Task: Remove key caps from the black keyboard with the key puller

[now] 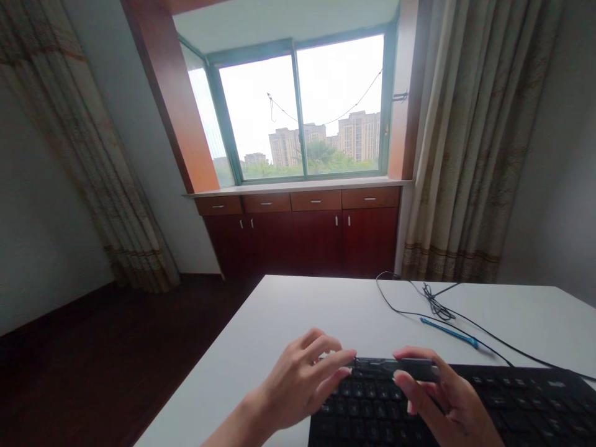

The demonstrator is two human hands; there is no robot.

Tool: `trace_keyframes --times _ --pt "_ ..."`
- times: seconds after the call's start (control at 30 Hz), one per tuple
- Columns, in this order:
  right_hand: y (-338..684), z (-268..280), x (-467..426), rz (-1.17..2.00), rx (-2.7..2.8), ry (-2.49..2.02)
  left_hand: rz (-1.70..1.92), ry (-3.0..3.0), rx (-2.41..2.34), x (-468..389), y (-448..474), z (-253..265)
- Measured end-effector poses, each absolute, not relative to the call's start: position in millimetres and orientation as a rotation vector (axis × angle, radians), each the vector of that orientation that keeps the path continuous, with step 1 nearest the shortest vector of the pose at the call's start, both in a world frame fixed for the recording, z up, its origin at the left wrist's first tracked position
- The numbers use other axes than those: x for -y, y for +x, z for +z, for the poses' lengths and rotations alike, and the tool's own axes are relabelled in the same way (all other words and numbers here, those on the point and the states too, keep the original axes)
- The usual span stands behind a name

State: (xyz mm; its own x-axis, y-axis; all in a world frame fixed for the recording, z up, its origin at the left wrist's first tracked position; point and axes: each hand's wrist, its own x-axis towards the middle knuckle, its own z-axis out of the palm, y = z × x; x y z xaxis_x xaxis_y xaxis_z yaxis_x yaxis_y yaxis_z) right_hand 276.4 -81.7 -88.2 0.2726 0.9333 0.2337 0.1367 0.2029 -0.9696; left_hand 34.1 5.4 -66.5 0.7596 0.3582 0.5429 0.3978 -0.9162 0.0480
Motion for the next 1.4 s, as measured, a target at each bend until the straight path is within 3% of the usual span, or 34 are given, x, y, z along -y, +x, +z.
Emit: trace_keyframes --times 0.3,1.4 --pt "288.1 -93.0 70.4 0.988 1.129 -1.164 -0.939 -2.913 0.527 -4.7 34.0 -63.2" --pt "297.4 -84.4 69.9 1.144 1.019 -1.051 -1.063 -2.828 0.529 -2.4 37.0 -57.7"
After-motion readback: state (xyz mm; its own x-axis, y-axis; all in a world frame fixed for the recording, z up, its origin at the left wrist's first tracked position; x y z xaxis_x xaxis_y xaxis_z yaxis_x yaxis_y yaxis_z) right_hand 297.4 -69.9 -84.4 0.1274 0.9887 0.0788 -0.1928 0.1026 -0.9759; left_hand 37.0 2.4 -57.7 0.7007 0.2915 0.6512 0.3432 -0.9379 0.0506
